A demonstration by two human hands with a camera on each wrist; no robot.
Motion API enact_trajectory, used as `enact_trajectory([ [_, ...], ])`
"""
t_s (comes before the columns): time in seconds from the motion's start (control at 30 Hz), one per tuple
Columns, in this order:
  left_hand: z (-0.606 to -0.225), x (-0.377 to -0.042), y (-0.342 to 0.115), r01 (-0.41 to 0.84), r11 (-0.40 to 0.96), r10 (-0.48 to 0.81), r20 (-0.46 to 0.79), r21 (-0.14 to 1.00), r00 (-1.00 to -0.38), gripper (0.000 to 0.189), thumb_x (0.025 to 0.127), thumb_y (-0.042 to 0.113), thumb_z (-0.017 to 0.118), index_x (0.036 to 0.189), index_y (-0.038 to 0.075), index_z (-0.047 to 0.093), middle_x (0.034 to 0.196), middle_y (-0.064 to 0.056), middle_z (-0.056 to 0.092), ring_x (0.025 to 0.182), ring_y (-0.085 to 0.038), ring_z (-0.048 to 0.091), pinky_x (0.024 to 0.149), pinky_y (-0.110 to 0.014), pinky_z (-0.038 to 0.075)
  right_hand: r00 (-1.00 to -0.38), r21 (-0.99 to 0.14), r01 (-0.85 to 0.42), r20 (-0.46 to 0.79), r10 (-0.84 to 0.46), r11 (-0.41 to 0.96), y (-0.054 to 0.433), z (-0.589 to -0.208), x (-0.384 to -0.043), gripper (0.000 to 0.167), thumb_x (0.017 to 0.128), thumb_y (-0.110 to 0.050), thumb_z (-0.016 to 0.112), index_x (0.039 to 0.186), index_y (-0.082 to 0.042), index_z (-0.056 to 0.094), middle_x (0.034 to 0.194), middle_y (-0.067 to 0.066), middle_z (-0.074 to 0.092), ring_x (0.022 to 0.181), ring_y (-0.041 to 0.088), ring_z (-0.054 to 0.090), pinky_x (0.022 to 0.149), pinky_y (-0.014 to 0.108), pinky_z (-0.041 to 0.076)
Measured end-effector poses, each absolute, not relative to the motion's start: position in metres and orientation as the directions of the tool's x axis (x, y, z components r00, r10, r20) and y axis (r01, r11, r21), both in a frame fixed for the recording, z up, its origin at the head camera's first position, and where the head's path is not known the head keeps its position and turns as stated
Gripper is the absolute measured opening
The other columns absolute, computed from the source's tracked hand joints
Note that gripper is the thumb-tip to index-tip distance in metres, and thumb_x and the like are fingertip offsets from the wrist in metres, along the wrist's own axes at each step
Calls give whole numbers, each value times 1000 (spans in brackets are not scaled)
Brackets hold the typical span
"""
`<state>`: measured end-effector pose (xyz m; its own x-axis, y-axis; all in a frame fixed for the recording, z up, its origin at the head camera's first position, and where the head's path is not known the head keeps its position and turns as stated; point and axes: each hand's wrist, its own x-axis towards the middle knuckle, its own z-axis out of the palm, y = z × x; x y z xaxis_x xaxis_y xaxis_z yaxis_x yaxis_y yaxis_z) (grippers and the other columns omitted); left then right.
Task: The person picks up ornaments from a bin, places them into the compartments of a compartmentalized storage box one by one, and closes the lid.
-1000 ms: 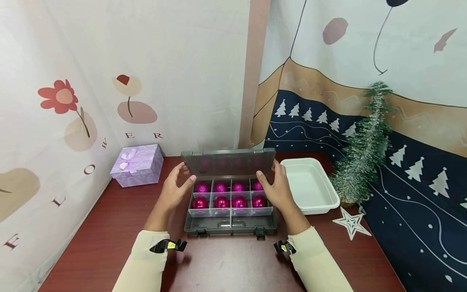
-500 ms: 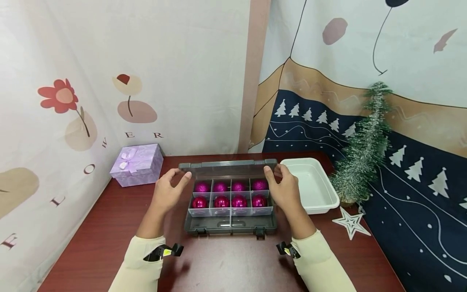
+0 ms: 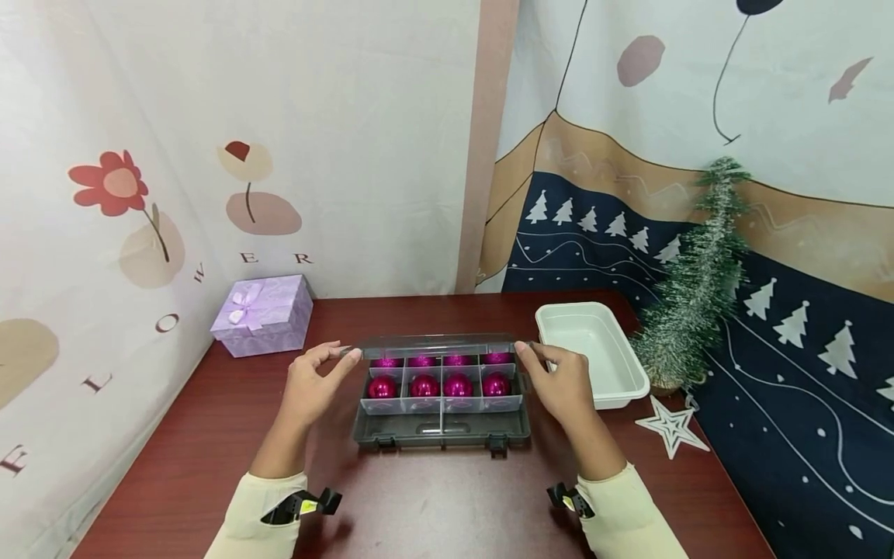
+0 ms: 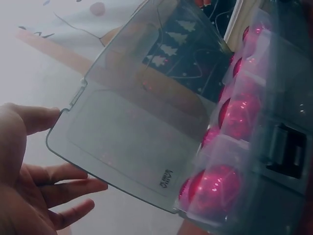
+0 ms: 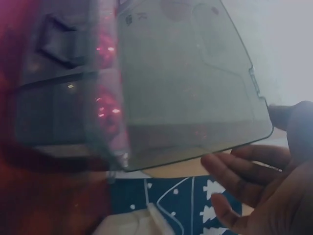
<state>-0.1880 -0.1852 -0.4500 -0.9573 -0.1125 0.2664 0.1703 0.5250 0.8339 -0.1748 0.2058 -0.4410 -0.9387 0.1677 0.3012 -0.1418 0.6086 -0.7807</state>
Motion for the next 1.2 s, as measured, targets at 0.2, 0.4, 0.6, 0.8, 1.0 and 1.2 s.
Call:
enact_trajectory([
  [0.2, -459, -184, -188, 196, 508, -76, 270, 839, -960, 37, 97, 30, 83, 117, -2, 82, 141, -21, 74, 149, -37, 56, 127, -64, 38, -928, -772, -211, 350, 124, 599, 209, -456, -171, 38, 104, -31, 77, 122, 2, 82, 122, 23, 81, 119, 43, 77, 104, 62, 61],
  [0.4, -479, -174, -189, 223, 478, -63, 287, 849, -956, 36, 93, 24, 88, 118, -1, 81, 138, -14, 78, 150, -33, 53, 127, -61, 37, -907, -728, -280, 414, 77, 626, 215, -473, -164, 29, 100, -19, 80, 122, 1, 82, 116, 20, 83, 104, 30, 81, 92, 32, 66],
  [0.6, -504, -167, -193, 293, 444, -50, 350, 847, -935, 38, 87, 18, 94, 116, -3, 80, 137, -13, 78, 151, -31, 53, 124, -41, 41, -901, -727, -330, 433, 28, 603, 219, -490, -155, 32, 98, -11, 82, 127, 2, 80, 123, 21, 81, 115, 34, 77, 92, 15, 59],
  [0.8, -528, -165, -195, 335, 346, -63, 378, 876, -924, 35, 81, 8, 97, 112, -2, 82, 137, -15, 78, 151, -32, 51, 114, -4, 37, -908, -791, -358, 418, 12, 495, 222, -509, -152, 37, 97, -9, 83, 131, 5, 76, 135, 19, 76, 131, 27, 69, 102, -1, 42],
  [1.0, -540, -161, -192, 379, 210, -93, 404, 901, -910, 47, 78, -3, 95, 123, 0, 78, 140, -20, 75, 142, -8, 58, 113, -10, 47, -902, -813, -392, 432, -6, 431, 222, -518, -150, 40, 92, -3, 86, 127, 13, 75, 139, 23, 74, 132, -2, 63, 107, 1, 43],
  [1.2, -547, -159, -193, 539, 388, -27, 594, 748, -804, 59, 76, -2, 96, 132, -1, 77, 135, -24, 76, 139, -20, 61, 119, -27, 43, -906, -835, -394, 423, -9, 384, 220, -522, -146, 45, 90, 2, 86, 131, 13, 72, 138, 30, 72, 130, -2, 67, 103, 7, 52],
])
